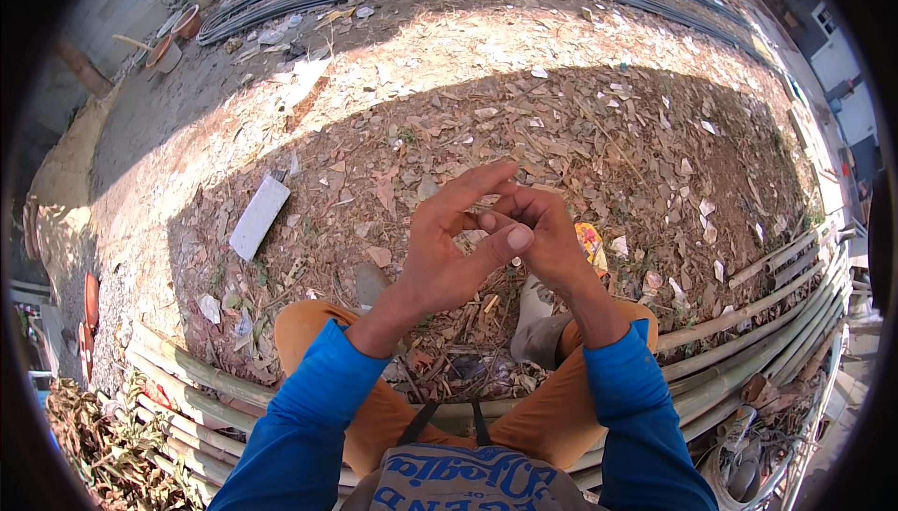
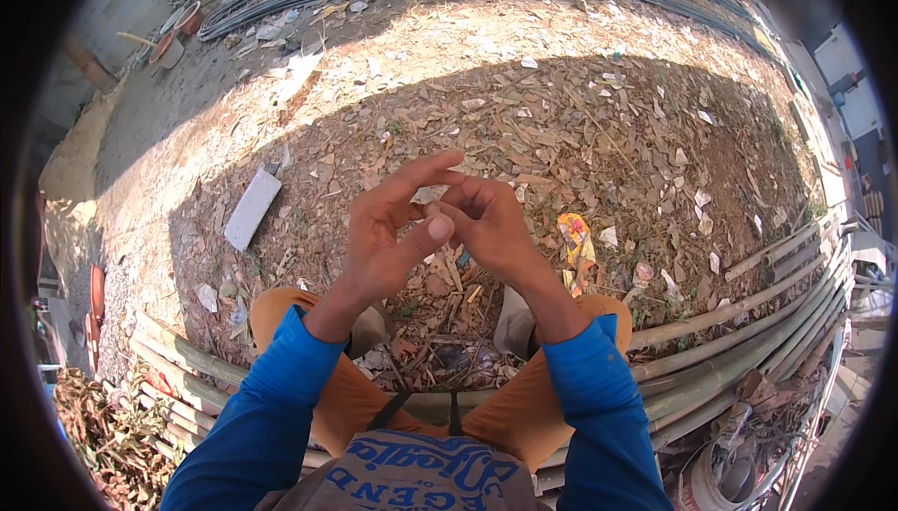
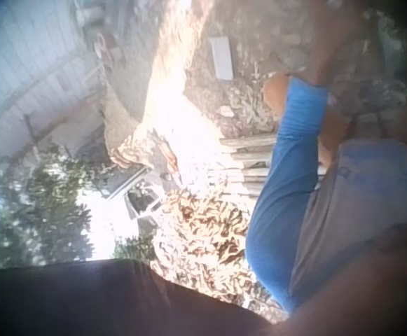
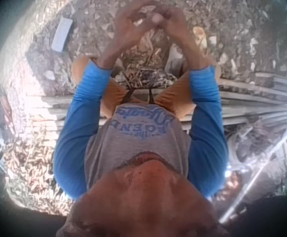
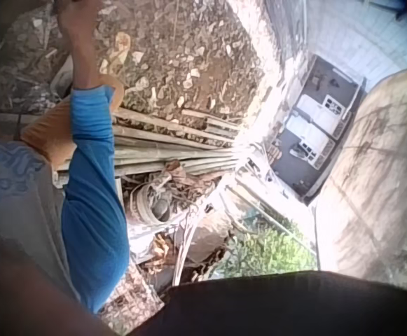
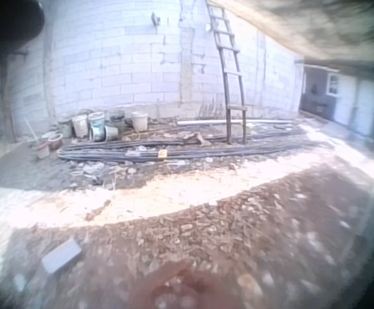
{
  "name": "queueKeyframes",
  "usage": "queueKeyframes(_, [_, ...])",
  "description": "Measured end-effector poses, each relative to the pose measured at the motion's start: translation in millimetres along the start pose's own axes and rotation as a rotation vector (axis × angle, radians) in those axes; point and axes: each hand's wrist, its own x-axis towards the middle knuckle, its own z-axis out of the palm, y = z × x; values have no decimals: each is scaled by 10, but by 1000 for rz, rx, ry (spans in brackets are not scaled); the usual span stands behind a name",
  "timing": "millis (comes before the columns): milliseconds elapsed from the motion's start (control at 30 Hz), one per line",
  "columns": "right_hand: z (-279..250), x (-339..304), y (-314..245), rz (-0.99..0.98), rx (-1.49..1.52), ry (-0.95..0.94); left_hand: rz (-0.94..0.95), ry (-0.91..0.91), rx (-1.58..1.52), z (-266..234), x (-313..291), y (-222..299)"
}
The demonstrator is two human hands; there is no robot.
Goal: The person strips thin layers from a bamboo stalk using a knife while seated on a pile of bamboo poles.
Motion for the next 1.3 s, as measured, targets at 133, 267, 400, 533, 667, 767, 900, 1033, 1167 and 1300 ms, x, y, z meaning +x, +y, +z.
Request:
queueKeyframes(133, [8, -8, 12, -97, 88, -4, -12, -17, 26, -5, -2, -2])
queueKeyframes(267, [24, -8, 3, -36, 12, 28, -35, -2, 1, -7, 3, 13])
queueKeyframes(400, [95, 6, 3, 18, -7, 91, -73, 4, -31, -18, -4, 57])
queueKeyframes(533, [36, 9, 161, -52, -65, 53, -82, 5, -16, -20, 8, 76])
queueKeyframes(667, [50, 3, 102, -17, -229, 32, -106, 4, -92, -36, -7, 90])
queueKeyframes(767, [55, -10, 75, 6, -232, -1, -101, -4, -88, -29, -8, 8])
queueKeyframes(900, [34, 4, 107, -65, -272, -21, -52, -4, -48, 4, 4, -26])
queueKeyframes(1033, [99, -21, -67, 227, -133, 42, -79, -55, -40, -65, 4, 64])
queueKeyframes(1167, [51, 19, 46, 92, -3, 46, -84, -123, -232, -114, 62, 87])
queueKeyframes(1300, [-9, 34, 57, 86, 66, -2, -115, -140, -529, -74, 118, 159])
